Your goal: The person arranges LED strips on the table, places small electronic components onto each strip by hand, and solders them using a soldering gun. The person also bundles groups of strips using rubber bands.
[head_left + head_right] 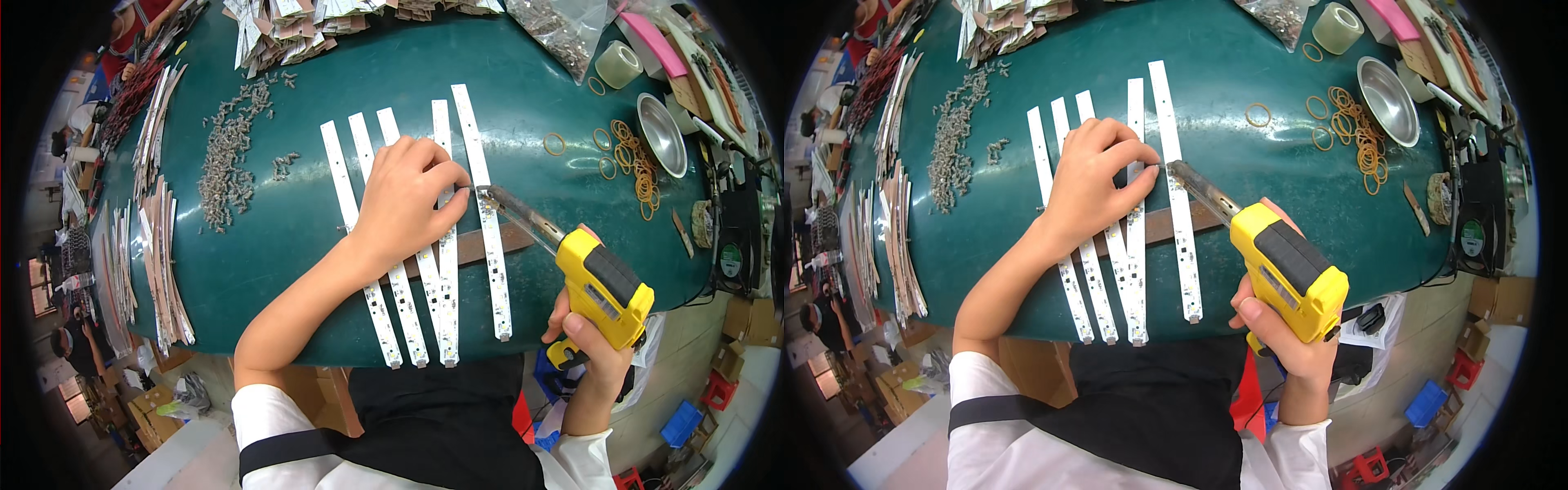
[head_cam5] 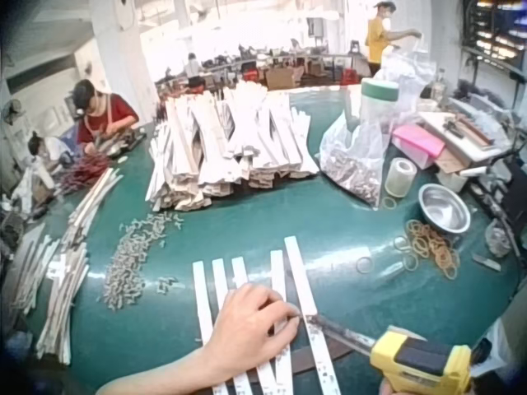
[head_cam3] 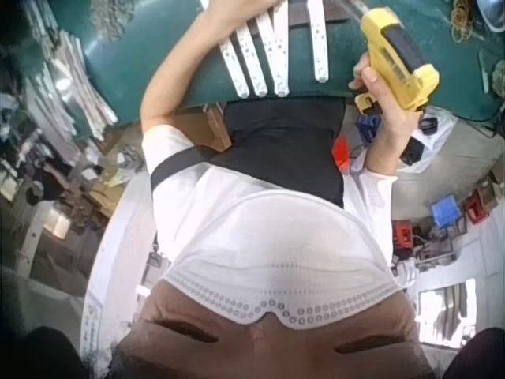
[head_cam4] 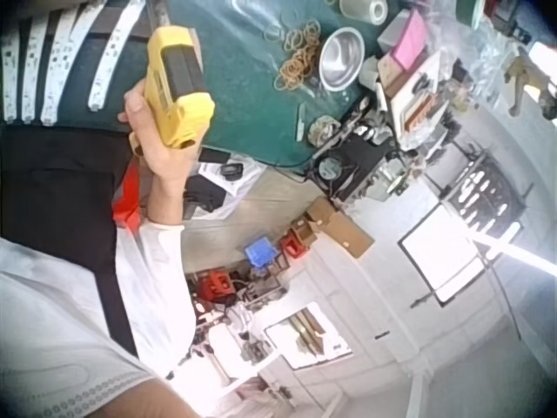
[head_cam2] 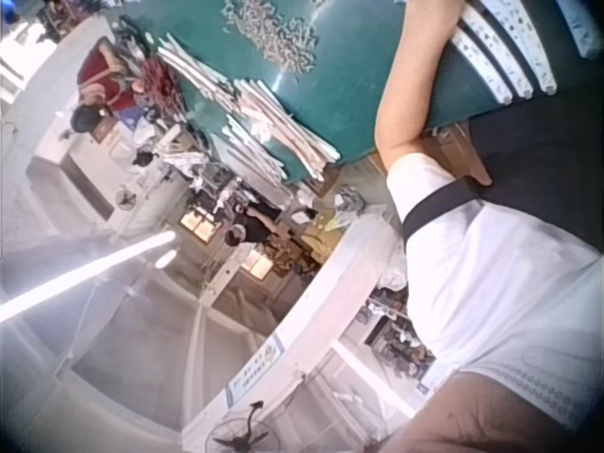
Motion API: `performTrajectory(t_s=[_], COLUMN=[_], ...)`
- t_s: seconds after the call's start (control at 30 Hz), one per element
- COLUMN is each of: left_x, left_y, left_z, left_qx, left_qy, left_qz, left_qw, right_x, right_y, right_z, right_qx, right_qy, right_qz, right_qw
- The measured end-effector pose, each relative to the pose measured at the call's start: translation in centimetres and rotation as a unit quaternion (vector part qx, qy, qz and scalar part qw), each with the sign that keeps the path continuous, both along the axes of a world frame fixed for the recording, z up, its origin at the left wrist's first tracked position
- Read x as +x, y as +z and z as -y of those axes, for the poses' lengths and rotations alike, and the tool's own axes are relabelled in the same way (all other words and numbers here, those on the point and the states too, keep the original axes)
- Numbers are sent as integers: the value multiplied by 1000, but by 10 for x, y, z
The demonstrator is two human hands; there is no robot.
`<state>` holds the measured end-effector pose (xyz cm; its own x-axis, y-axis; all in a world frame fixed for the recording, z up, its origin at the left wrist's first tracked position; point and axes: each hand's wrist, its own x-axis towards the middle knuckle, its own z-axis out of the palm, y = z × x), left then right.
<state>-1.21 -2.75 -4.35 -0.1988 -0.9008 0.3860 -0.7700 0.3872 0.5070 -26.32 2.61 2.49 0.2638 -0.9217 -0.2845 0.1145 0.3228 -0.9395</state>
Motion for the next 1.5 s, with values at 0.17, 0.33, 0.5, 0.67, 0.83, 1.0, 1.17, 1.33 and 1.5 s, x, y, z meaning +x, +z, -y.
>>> performTrajectory(t_s=[0.17, 0.33, 0.5, 0.67, 0.83, 1.0, 1.17, 1.33, 1.5], left_x=[-1, 0, -1, -5, 8, 26, 8, -10, -26], left_y=[-1, -1, 1, 3, 33, 74, 64, 37, 30], left_z=[1, 3, 3, 0, -9, -67, -145, -165, -157], left_qx=[-5, -15, -8, 1, -21, -14, 215, 354, 380], left_qy=[1, -6, -4, -12, 34, 152, 350, 324, 208], left_qz=[1, -1, 0, 6, 12, -50, -270, -342, -534], left_qw=[1000, 1000, 1000, 1000, 999, 987, 871, 808, 726], right_x=[1, -2, -28, -69, -68, -63, -39, 20, 49], right_y=[-3, 3, -12, -77, -87, -91, -72, -77, -76], right_z=[-4, -1, 1, 14, 20, 22, 5, 5, -9], right_qx=[-10, 6, -97, -16, 5, -12, -4, 27, 71], right_qy=[-27, 10, -102, -84, -98, -105, -158, -72, -24], right_qz=[-56, -17, 107, 458, 586, 535, 508, 559, 554], right_qw=[998, 1000, 984, 885, 804, 838, 847, 826, 829])
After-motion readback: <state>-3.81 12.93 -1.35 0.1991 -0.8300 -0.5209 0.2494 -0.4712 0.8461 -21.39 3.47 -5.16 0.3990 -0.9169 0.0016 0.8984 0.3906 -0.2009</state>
